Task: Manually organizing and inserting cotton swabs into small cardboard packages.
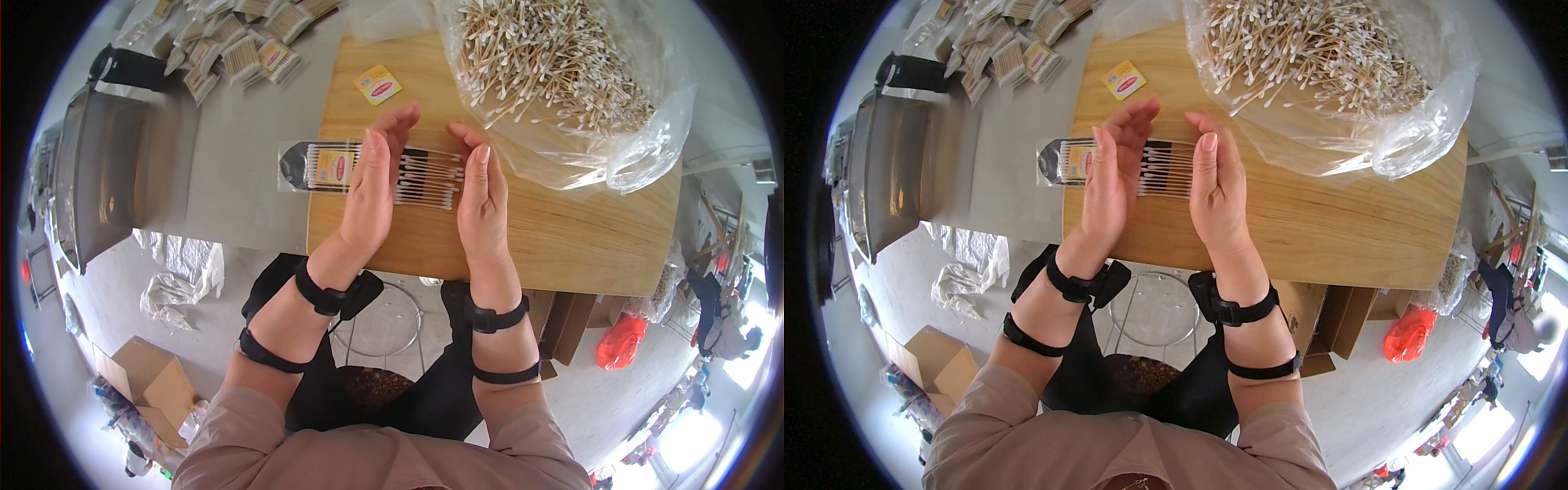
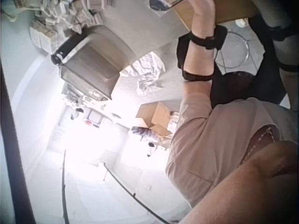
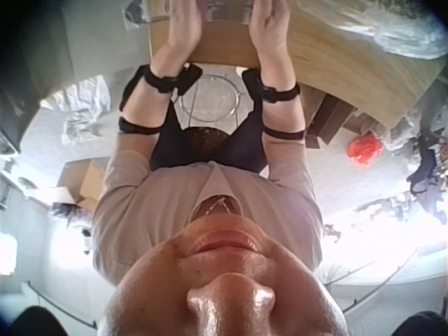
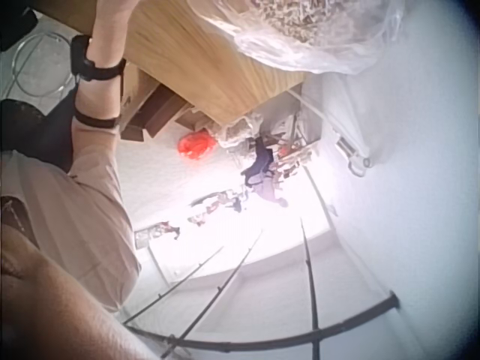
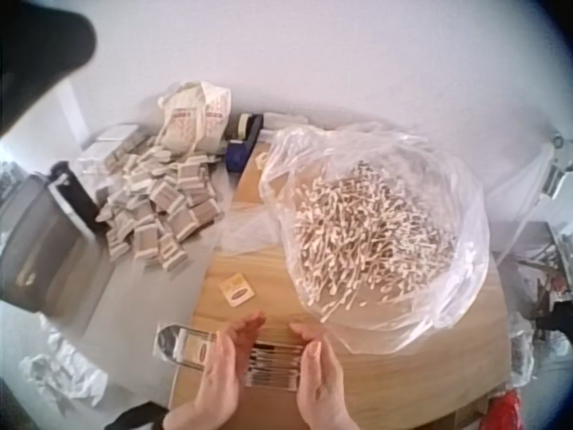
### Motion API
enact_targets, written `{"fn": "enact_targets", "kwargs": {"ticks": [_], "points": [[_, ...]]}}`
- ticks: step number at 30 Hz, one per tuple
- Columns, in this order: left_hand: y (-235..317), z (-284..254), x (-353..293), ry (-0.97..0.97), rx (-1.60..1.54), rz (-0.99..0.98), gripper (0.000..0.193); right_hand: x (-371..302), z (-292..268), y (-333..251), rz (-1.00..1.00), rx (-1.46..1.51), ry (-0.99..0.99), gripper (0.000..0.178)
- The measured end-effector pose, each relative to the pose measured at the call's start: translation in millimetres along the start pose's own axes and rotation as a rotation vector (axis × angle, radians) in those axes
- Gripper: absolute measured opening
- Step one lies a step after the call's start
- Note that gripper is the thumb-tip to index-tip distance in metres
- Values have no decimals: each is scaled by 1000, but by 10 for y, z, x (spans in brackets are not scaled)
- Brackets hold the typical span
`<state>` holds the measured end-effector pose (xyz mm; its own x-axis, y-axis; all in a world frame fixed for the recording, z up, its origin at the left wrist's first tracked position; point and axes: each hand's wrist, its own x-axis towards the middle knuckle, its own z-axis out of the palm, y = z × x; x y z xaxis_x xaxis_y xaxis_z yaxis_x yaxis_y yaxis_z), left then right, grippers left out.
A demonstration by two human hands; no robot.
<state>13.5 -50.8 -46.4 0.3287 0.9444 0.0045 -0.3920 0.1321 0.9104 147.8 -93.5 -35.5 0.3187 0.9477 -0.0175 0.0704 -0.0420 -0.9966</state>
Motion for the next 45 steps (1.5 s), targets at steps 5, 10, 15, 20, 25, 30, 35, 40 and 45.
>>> {"fn": "enact_targets", "kwargs": {"ticks": [5,10,15,20,25,30,35,40,45], "points": [[-7,14,6,9,-4,8,63,12,-61,75,-17,109,10,55],[-17,-5,2,5,96,18,61,4,-13,97,-25,165,-14,59],[-20,-15,1,32,95,43,61,-8,21,103,-18,226,-6,61],[-65,3,13,16,21,64,61,-26,58,100,-47,203,24,59],[-84,12,-3,23,-81,41,59,-54,157,128,-51,245,66,57],[-50,-3,-3,37,-85,46,58,-44,175,75,38,443,134,56],[-49,36,-2,34,-50,58,57,-23,140,112,-9,460,143,48],[67,94,-17,-84,-52,54,62,178,-281,-59,10,48,175,22],[-47,155,-31,-118,-53,-52,69,259,-437,-60,-120,-595,80,28]]}}
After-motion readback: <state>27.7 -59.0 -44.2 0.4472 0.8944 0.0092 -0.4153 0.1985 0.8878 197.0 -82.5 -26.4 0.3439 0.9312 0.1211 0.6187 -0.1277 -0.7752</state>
